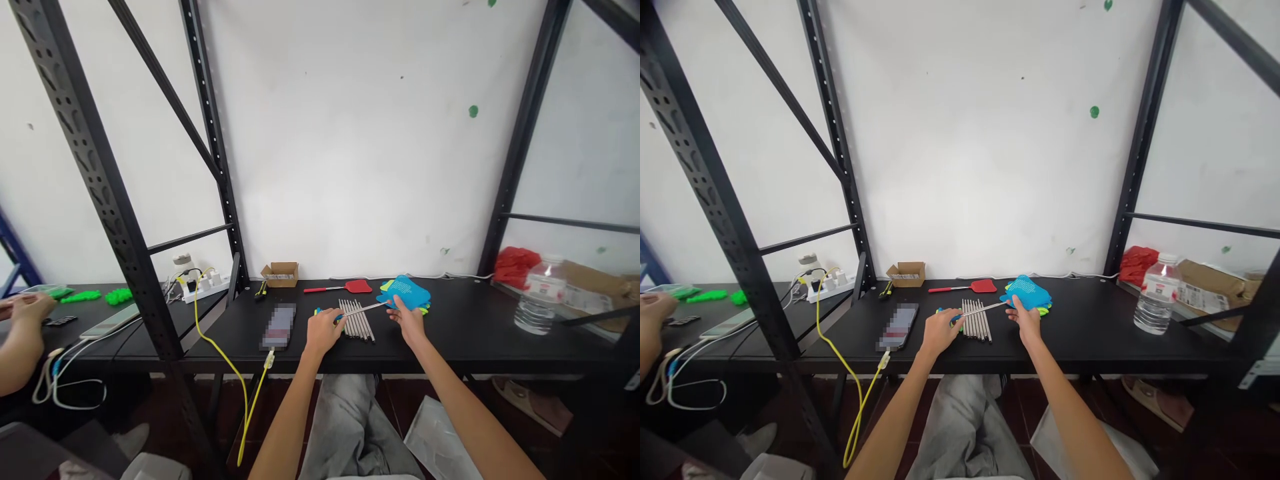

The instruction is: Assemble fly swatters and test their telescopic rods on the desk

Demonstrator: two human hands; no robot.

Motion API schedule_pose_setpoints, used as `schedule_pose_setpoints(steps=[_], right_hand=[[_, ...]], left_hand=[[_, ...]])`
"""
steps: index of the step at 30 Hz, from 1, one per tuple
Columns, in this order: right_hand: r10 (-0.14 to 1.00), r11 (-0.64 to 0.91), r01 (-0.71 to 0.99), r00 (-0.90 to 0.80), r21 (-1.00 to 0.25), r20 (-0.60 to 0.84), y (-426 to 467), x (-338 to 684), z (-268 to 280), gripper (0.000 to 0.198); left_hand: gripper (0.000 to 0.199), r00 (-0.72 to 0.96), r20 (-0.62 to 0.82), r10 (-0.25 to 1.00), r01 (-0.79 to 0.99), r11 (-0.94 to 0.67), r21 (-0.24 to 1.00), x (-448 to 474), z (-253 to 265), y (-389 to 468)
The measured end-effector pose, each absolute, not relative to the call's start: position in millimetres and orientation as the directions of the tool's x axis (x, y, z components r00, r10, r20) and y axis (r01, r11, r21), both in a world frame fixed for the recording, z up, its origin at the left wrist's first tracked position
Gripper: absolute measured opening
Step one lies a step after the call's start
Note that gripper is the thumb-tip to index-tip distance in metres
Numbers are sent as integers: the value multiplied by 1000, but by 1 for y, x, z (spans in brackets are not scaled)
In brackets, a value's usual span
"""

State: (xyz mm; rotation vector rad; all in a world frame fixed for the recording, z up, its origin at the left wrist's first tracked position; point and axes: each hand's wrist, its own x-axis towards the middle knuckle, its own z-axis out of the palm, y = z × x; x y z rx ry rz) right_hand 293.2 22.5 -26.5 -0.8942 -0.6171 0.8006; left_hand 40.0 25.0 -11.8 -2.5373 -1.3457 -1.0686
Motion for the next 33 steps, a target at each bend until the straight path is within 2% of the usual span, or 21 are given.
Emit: schedule_pose_setpoints(steps=[12, 20, 33], right_hand=[[761, 411, -248, 623, -877, 180, 26, 294, -32, 44], [773, 408, -196, 594, -892, 222, 22, 291, -30, 44], [806, 395, -215, 547, -893, 225, 21, 291, -30, 44]], left_hand=[[34, 393, 574, 718, 765, -602, 230, 39, -6, 20], [33, 404, 590, 699, 731, -634, 252, 40, -6, 19], [33, 390, 599, 699, 733, -630, 258, 40, -9, 22]])
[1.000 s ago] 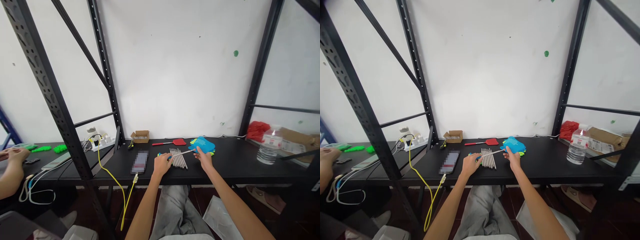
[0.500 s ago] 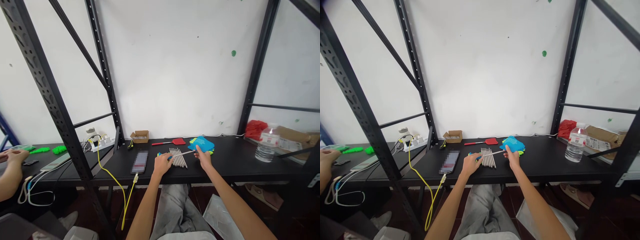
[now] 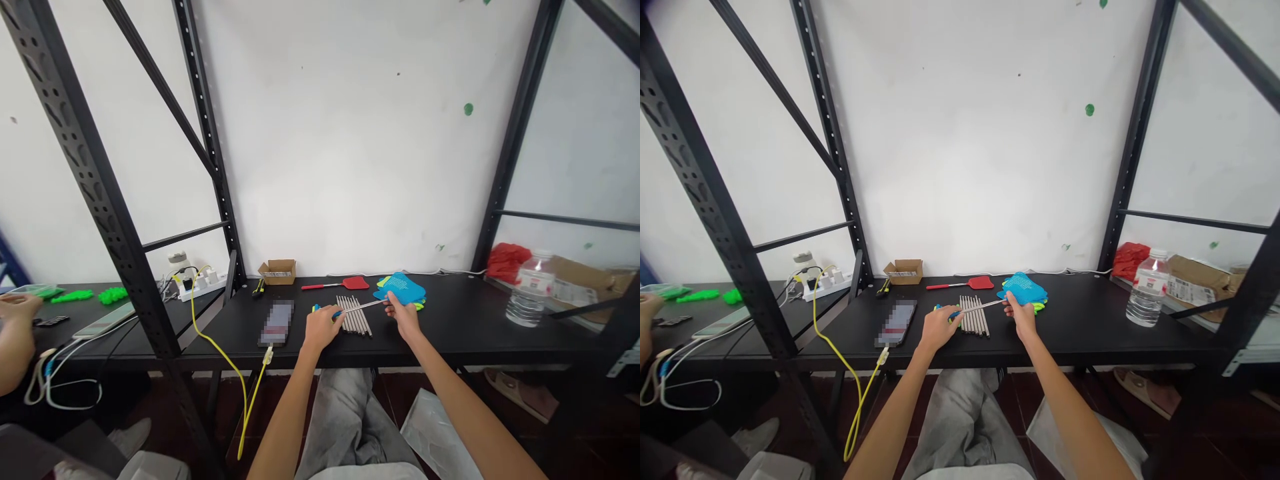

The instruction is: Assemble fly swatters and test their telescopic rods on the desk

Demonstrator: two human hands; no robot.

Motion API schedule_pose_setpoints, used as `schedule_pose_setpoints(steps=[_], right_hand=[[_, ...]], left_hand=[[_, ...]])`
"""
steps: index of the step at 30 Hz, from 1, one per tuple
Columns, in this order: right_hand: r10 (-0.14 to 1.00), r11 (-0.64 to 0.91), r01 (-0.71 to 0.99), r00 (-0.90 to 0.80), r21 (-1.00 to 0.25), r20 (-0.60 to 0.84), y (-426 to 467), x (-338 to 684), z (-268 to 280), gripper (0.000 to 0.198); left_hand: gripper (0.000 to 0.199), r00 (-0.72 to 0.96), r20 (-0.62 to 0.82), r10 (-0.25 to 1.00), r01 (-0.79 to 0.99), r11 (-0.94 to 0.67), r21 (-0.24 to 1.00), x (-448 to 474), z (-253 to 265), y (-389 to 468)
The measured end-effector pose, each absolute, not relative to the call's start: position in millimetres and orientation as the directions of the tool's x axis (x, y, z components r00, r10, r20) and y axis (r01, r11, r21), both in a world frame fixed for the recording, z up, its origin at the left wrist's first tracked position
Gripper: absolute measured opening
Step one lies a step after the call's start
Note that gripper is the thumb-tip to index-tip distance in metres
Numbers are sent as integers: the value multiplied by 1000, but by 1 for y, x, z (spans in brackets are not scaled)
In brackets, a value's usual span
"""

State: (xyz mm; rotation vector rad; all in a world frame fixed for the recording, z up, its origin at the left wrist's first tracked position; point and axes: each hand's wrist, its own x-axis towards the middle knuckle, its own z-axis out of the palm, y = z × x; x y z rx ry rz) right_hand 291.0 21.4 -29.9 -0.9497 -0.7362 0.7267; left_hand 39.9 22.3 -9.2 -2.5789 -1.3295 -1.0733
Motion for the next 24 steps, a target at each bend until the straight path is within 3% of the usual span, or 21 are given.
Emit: schedule_pose_setpoints(steps=[24], right_hand=[[843, 409, -170, 447, -897, 299, 17, 289, -26, 42]], left_hand=[[32, 395, 593, 702, 696, -649, 305, 39, -6, 19]])
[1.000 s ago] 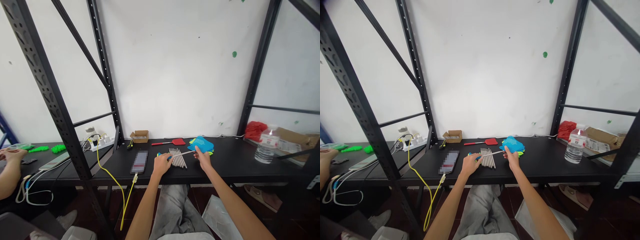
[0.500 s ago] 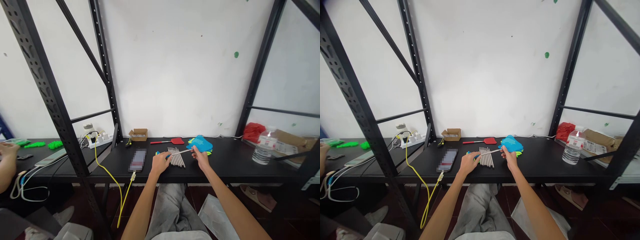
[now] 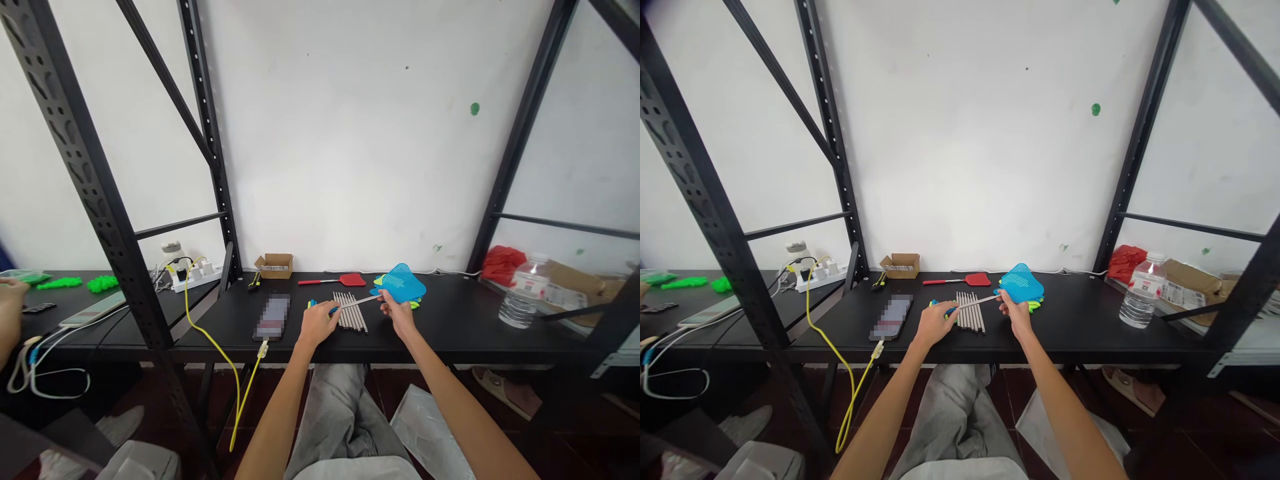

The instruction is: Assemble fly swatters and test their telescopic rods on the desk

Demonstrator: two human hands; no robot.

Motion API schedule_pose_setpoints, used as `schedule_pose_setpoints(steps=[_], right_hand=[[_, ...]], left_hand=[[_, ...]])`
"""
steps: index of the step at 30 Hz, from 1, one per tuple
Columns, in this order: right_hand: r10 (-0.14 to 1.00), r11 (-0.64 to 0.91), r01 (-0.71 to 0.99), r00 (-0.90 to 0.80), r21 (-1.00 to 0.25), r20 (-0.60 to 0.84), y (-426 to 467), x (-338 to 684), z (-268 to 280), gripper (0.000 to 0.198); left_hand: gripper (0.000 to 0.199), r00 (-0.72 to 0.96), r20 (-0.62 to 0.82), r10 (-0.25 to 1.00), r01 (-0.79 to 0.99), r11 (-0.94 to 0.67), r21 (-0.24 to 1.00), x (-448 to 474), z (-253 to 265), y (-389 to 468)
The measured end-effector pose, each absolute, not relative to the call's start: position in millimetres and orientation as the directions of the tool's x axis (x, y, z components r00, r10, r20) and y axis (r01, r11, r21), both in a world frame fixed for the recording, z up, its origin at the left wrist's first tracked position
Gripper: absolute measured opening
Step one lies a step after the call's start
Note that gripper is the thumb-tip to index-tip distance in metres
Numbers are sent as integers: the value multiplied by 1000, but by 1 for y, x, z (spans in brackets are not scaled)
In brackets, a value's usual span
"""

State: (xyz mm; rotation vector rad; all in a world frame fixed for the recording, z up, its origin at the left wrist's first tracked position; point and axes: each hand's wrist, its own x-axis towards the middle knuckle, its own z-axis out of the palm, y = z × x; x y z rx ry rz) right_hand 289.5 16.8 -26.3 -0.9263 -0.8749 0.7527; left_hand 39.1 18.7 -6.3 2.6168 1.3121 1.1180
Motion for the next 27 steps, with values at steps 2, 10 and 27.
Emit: schedule_pose_setpoints(steps=[2, 10, 27], right_hand=[[846, 412, -179, 440, -894, 302, 16, 289, -26, 42], [863, 402, -213, 414, -890, 290, 15, 290, -25, 44], [901, 394, -197, 273, -898, 336, 10, 286, -26, 38]], left_hand=[[31, 399, 590, 702, 693, -652, 307, 39, -6, 18], [27, 409, 615, 675, 664, -682, 306, 38, -7, 18], [27, 447, 623, 641, 609, -729, 312, 38, -7, 19]])
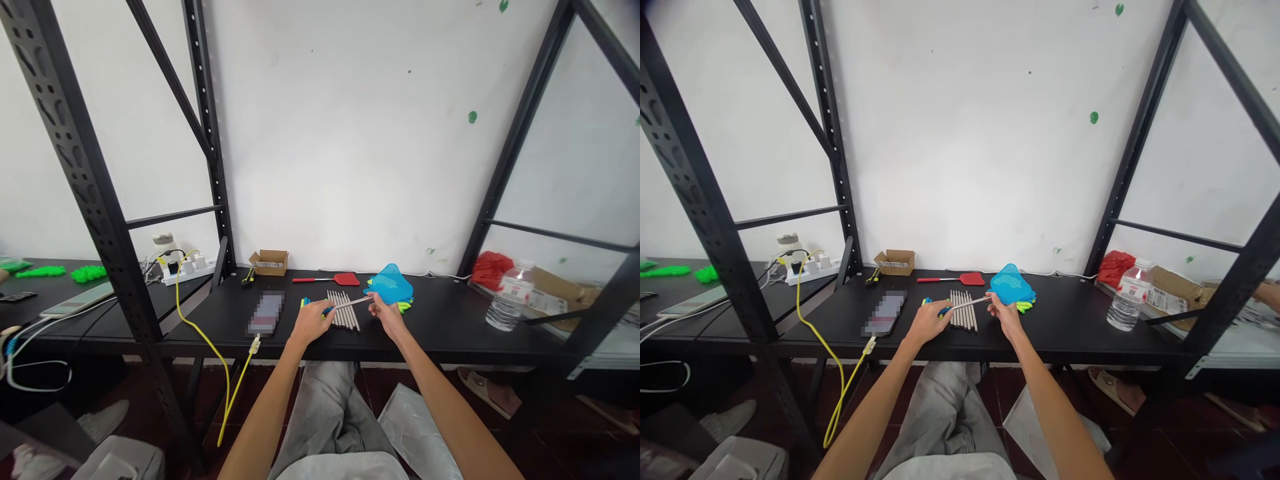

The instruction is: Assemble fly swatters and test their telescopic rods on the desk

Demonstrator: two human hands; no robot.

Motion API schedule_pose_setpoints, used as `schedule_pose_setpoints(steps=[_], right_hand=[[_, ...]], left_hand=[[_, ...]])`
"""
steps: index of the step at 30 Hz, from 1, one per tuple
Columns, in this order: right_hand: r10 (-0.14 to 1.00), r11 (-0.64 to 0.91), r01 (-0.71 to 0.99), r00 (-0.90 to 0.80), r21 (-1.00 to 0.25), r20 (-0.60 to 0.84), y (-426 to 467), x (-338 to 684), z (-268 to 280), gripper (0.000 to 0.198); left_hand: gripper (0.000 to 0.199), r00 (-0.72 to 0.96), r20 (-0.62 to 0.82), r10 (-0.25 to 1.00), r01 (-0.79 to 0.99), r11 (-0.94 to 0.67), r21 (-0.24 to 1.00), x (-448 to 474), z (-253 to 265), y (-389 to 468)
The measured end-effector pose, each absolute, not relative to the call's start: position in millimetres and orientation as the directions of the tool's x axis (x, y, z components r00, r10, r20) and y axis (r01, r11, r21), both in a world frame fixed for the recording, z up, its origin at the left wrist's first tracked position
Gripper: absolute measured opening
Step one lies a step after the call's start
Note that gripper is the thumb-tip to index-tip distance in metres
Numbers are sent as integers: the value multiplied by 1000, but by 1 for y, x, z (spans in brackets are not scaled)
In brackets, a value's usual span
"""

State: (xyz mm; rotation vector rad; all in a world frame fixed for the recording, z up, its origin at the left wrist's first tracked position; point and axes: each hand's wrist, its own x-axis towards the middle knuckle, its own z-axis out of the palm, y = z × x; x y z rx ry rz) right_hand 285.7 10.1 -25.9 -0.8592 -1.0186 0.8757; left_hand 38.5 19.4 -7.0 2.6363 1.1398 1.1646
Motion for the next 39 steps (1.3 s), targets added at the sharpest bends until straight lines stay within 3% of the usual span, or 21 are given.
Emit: schedule_pose_setpoints(steps=[7, 13, 39], right_hand=[[908, 370, -223, 295, -902, 299, 10, 286, -24, 34], [950, 290, -320, 214, -902, 230, 11, 289, -21, 35], [947, 291, -281, 220, -915, 234, 6, 285, -19, 36]], left_hand=[[28, 441, 619, 650, 618, -720, 315, 39, -6, 18], [27, 425, 625, 654, 634, -708, 311, 39, -6, 18], [26, 407, 633, 659, 664, -689, 291, 40, -10, 21]])
